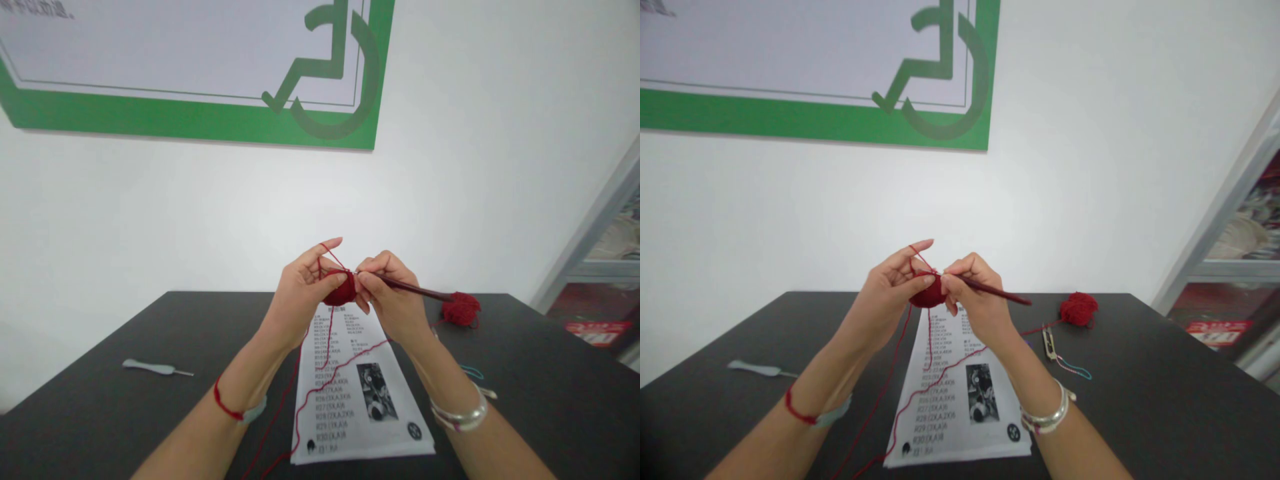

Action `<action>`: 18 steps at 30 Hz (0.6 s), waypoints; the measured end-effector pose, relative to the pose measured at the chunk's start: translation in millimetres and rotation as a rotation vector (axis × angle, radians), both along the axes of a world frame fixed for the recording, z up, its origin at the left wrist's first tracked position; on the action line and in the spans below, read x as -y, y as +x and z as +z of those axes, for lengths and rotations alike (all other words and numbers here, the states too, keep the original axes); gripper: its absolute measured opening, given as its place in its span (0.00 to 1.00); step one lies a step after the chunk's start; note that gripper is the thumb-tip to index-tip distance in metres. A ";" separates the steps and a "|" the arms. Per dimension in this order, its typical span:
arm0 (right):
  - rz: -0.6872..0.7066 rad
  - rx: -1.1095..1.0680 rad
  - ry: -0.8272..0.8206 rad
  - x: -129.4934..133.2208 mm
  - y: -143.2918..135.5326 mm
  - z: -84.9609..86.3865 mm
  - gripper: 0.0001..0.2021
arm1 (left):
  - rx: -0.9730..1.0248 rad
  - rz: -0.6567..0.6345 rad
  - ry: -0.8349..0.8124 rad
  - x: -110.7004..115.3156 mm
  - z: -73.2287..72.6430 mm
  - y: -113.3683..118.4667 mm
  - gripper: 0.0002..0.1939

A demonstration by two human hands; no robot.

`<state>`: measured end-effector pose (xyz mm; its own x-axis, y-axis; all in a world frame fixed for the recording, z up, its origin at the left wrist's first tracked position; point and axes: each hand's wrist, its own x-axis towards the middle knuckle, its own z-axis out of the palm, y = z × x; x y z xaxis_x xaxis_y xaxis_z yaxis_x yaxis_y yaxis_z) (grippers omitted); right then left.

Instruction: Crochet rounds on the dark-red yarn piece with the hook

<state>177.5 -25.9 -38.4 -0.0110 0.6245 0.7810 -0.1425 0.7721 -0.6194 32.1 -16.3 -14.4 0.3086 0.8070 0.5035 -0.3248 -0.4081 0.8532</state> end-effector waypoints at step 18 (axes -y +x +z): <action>0.002 0.046 0.091 -1.0 14.8 1.7 0.06 | 0.069 -0.176 -0.207 -5.0 9.1 -14.1 0.24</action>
<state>192.3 -25.0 -36.7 -0.0488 0.5509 0.8332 -0.1171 0.8252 -0.5525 18.0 -11.3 -5.3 0.4239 0.8317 0.3584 -0.4359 -0.1596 0.8858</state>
